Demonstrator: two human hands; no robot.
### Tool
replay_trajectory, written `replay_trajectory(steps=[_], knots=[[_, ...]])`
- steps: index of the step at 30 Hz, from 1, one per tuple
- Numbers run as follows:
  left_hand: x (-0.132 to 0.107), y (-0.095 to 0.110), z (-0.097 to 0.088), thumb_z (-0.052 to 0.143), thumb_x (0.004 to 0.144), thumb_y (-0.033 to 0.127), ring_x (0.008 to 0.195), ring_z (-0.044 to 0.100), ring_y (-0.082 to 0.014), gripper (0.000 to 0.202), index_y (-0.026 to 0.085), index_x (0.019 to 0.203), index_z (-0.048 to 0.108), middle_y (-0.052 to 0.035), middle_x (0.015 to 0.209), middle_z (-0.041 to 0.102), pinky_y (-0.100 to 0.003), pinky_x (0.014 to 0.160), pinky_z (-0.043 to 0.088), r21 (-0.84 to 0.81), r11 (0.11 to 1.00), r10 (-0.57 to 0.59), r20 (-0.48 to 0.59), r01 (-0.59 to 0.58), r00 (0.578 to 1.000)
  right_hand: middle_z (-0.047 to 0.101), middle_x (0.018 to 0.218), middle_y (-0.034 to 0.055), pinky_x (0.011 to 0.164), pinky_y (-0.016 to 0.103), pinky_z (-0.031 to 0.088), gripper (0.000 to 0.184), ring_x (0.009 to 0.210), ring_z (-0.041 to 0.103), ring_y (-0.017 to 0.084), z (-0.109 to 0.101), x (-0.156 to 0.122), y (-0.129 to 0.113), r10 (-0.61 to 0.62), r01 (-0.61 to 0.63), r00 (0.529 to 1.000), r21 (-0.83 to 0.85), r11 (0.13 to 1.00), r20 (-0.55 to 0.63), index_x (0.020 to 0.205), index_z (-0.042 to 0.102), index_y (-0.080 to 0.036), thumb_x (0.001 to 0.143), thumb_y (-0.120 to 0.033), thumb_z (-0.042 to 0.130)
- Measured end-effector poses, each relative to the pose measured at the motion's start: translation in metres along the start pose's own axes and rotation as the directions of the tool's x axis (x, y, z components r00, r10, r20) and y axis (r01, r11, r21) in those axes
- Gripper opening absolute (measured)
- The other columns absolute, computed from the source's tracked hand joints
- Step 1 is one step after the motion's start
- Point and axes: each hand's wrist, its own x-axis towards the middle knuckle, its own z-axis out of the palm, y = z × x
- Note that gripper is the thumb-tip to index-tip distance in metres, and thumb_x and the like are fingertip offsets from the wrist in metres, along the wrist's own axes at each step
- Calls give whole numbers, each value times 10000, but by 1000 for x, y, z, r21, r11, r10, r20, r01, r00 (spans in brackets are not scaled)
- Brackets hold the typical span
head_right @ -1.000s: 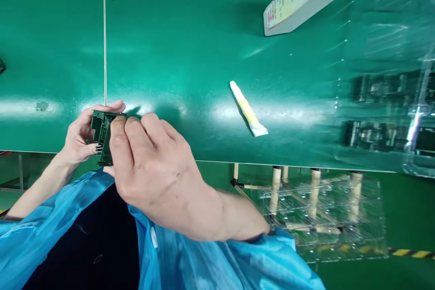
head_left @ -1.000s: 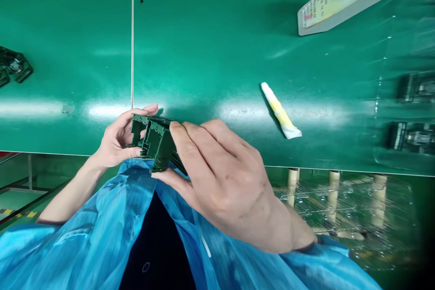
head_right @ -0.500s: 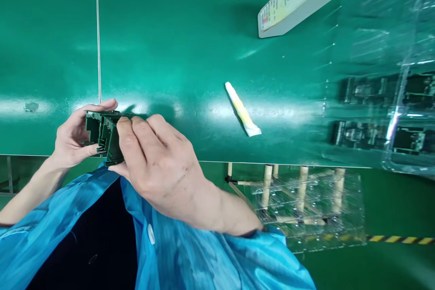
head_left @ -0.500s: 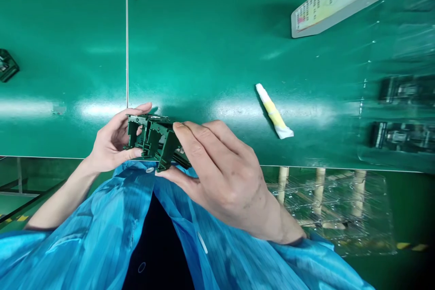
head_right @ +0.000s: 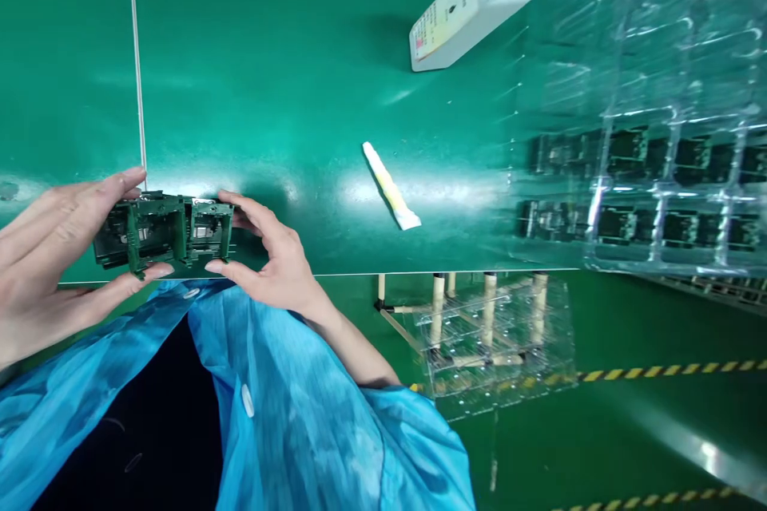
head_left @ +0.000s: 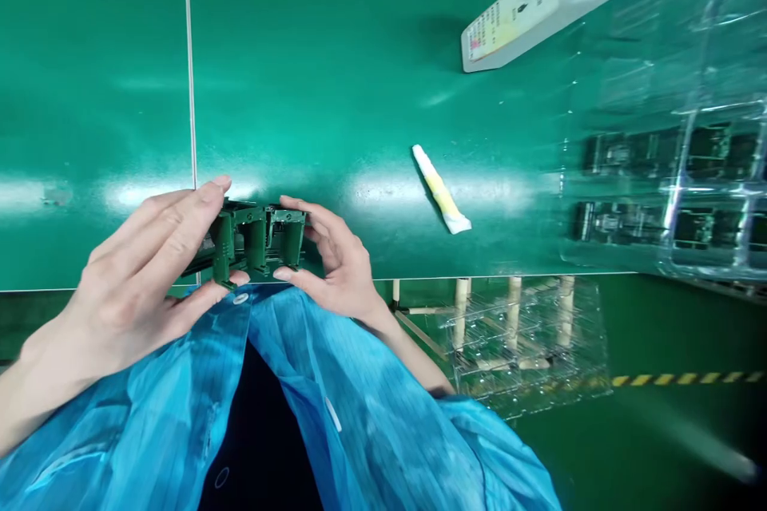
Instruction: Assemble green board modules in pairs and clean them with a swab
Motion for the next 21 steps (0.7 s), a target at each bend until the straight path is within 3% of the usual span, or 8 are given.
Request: replay_trajectory(steps=[3, 7, 12, 15, 21], knots=[[2, 4, -1, 711, 867, 327, 1205, 622, -288, 707, 56, 1457, 432, -201, 1353, 617, -374, 1014, 548, 11, 1000, 11, 3, -11, 1000, 581, 1417, 115, 1061, 435, 539, 705, 1284, 591, 247, 4, -4, 6, 29, -28, 999, 85, 996, -16, 1403, 486, -255, 805, -491, 775], [2, 3, 1, 711, 863, 323, 1191, 640, -274, 700, 132, 1475, 428, -151, 1371, 617, -371, 1009, 563, -22, 999, -25, -7, 25, 1000, 607, 1386, 98, 1019, 420, 567, 712, 1221, 629, 242, 1, -5, 1, 55, -55, 998, 48, 997, -19, 1396, 505, -261, 787, -502, 787], [-11, -8, 9, 768, 812, 348, 1297, 590, -266, 764, 292, 1485, 411, -41, 1476, 544, -407, 1119, 515, -196, 956, -217, 35, 219, 976, 638, 1343, 91, 982, 399, 583, 679, 1144, 656, 224, -2, -3, -20, 41, -49, 998, -158, 986, -54, 1389, 526, -246, 792, -407, 805], [-21, -16, 17, 812, 771, 305, 1353, 537, -261, 802, 335, 1470, 420, -20, 1507, 511, -418, 1165, 461, -325, 892, -316, 50, 314, 947, 635, 1352, 114, 1012, 414, 567, 657, 1190, 635, 233, -3, -2, -33, 13, -23, 999, -308, 951, -33, 1385, 522, -215, 805, -345, 801], [-26, -18, 29, 845, 740, 237, 1367, 521, -259, 783, 310, 1426, 475, -62, 1486, 535, -451, 1134, 474, -519, 808, -332, -10, 279, 943, 637, 1345, 143, 995, 420, 576, 641, 1199, 634, 242, -3, -1, -43, -30, 28, 1000, -445, 895, 4, 1392, 503, -182, 827, -311, 779]])
